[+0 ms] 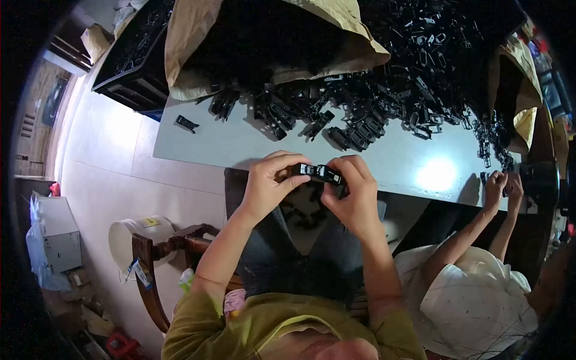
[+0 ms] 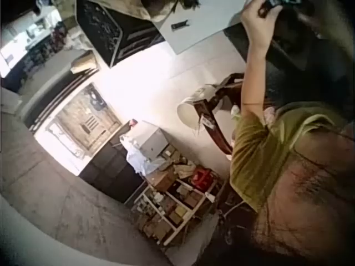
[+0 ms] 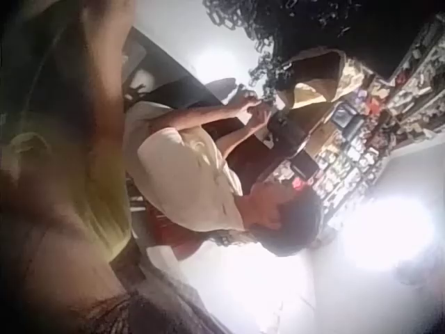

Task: Assembling small black plastic components at a workbench.

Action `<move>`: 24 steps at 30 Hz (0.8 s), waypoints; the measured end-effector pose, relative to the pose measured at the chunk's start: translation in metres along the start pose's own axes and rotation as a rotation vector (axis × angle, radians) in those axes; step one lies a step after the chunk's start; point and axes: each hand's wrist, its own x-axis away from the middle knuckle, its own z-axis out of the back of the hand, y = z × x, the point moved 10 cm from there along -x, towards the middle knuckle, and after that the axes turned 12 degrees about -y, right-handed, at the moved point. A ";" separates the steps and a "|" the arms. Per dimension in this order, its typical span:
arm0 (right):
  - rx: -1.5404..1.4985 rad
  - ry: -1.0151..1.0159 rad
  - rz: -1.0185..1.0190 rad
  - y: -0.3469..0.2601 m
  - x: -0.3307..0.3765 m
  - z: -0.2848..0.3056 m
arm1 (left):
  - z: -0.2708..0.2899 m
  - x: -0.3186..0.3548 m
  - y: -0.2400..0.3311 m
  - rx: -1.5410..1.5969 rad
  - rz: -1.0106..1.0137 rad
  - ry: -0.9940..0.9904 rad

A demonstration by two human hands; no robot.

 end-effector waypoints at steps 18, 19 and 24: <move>-0.397 -0.381 -0.163 0.020 0.027 -0.029 | -0.030 0.015 0.035 -0.049 -0.142 -0.181; -0.410 -0.396 -0.202 0.024 0.029 -0.033 | -0.029 0.017 0.030 -0.039 -0.145 -0.172; -0.168 -0.221 0.180 -0.008 -0.006 -0.016 | 0.018 0.024 0.002 -0.004 0.006 0.177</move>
